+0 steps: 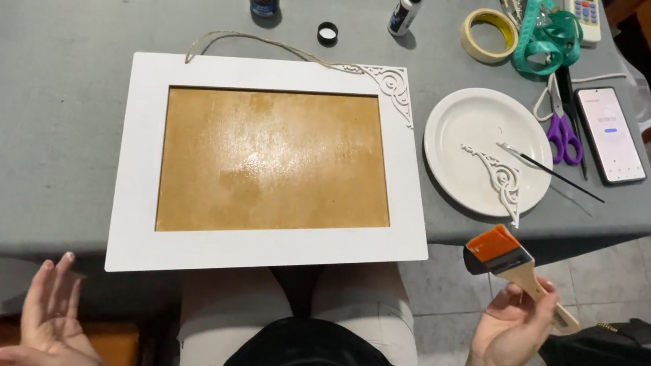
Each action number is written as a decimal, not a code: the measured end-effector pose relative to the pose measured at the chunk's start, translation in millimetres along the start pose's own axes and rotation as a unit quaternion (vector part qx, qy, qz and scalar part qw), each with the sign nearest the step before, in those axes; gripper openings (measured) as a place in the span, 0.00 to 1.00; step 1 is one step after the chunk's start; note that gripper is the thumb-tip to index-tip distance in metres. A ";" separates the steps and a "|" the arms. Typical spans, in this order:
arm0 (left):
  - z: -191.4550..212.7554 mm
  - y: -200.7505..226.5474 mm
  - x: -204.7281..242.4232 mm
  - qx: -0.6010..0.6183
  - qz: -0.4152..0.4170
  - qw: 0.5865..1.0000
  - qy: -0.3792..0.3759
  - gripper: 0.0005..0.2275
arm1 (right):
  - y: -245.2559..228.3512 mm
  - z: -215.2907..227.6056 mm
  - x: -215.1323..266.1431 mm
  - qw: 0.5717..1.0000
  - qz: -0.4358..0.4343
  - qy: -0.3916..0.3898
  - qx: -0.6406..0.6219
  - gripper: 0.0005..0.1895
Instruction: Applying adhesive or paint to a wooden frame and attaching a decorative corner piece using a brush.
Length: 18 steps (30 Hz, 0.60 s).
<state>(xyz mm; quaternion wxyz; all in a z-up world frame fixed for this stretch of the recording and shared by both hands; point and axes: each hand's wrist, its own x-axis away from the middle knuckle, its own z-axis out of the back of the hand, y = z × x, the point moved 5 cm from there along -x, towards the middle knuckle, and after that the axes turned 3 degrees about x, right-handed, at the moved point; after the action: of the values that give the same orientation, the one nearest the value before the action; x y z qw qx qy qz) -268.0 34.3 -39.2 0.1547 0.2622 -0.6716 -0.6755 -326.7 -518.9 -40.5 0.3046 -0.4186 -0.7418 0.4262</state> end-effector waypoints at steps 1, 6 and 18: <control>-0.6 0.5 0.6 -0.001 0.000 1.000 0.002 0.52 | 7.7 1.2 1.5 1.000 -0.001 -0.001 0.001 0.09; -7.6 -11.0 -5.5 0.052 -0.006 0.998 -0.040 0.52 | 53.0 -7.1 2.2 0.986 -0.105 -0.063 -0.117 0.13; -55.4 3.3 -56.9 0.195 -0.031 0.976 -0.092 0.45 | 55.8 -85.8 21.0 0.993 0.002 -0.101 -0.059 0.14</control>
<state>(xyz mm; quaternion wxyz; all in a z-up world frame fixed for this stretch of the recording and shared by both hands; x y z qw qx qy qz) -190.9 20.3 -25.4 0.0174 0.2446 -0.7936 -0.5569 -247.0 -452.0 -49.3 0.2016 -0.3922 -0.7918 0.4226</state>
